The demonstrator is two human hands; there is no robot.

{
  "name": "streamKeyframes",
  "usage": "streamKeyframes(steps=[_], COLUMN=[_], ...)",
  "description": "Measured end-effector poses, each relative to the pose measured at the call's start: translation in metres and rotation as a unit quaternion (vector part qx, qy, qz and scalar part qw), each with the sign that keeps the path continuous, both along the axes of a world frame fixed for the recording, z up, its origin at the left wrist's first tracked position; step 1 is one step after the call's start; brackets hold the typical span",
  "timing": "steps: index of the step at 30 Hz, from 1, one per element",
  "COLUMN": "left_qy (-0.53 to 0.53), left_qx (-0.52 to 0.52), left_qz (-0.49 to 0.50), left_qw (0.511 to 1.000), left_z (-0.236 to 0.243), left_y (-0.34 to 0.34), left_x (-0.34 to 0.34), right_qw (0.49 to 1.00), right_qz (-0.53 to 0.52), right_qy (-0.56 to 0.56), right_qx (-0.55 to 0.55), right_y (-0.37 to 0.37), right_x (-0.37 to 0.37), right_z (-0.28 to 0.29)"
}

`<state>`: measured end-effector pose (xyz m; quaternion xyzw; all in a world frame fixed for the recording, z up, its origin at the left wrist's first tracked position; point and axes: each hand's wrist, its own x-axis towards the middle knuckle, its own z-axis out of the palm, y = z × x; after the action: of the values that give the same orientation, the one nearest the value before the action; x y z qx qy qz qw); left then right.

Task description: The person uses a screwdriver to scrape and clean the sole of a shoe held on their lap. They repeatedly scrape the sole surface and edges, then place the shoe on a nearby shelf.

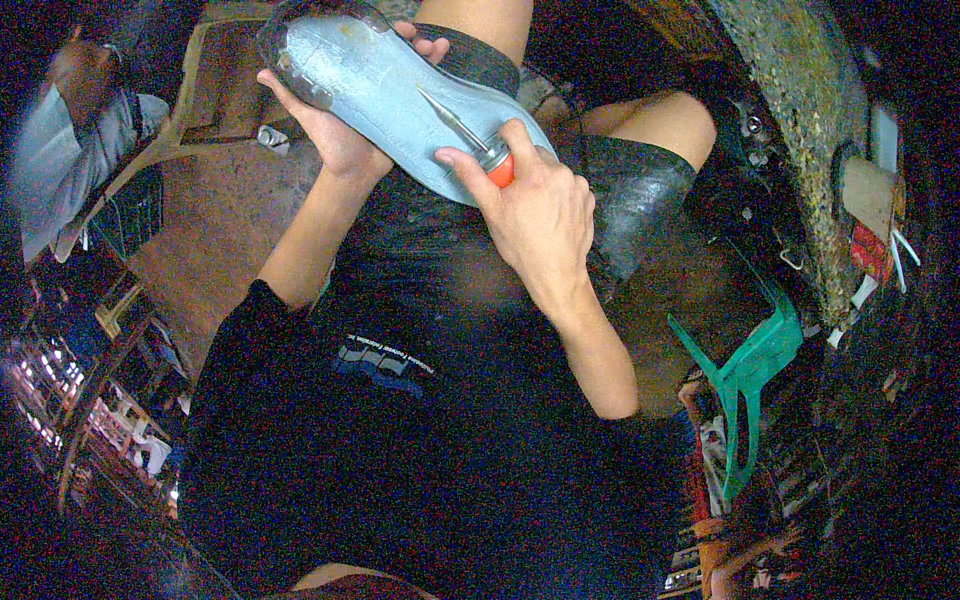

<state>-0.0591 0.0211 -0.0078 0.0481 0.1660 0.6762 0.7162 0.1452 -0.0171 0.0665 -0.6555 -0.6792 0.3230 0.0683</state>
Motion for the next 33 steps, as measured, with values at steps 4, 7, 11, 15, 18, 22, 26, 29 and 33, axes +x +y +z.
streamKeyframes(steps=[4, 7, 11, 15, 18, 22, 26, 29, 33], left_qy=[0.034, 0.023, 0.010, 0.135, 0.006, -0.003, -0.013, -0.006, -0.058], left_qx=[-0.054, -0.048, -0.051, -0.082, 0.034, -0.042, -0.023, -0.030, 0.034], left_qz=[0.009, 0.013, 0.007, -0.004, -0.018, 0.036, 0.025, 0.040, -0.016], left_qw=[0.998, 0.998, 0.999, 0.988, 0.999, 0.998, 0.999, 0.999, 0.998], left_z=[0.003, 0.004, 0.003, 0.001, 0.000, 0.000, 0.001, -0.003, -0.007], left_y=[-0.001, 0.001, 0.001, 0.001, 0.007, 0.003, -0.001, -0.002, -0.003], left_x=[0.002, 0.004, 0.004, 0.004, 0.002, 0.008, 0.006, 0.007, 0.004], right_qw=[1.000, 0.998, 0.996, 0.995, 0.995, 0.993, 0.996, 0.996, 0.997], right_qz=[0.008, 0.051, 0.063, 0.077, 0.083, 0.094, 0.033, 0.058, 0.034], right_qy=[0.007, -0.010, 0.002, -0.011, -0.017, -0.002, -0.012, 0.012, -0.015], right_qx=[0.013, 0.041, 0.067, 0.066, 0.062, 0.067, 0.088, 0.071, 0.065], right_y=[-0.001, -0.003, -0.006, -0.006, -0.004, -0.004, -0.002, 0.000, 0.009], right_x=[0.001, 0.004, 0.005, 0.005, 0.004, -0.007, -0.019, -0.020, -0.020], right_z=[-0.001, -0.003, -0.005, -0.003, 0.001, 0.004, 0.002, 0.005, 0.009])
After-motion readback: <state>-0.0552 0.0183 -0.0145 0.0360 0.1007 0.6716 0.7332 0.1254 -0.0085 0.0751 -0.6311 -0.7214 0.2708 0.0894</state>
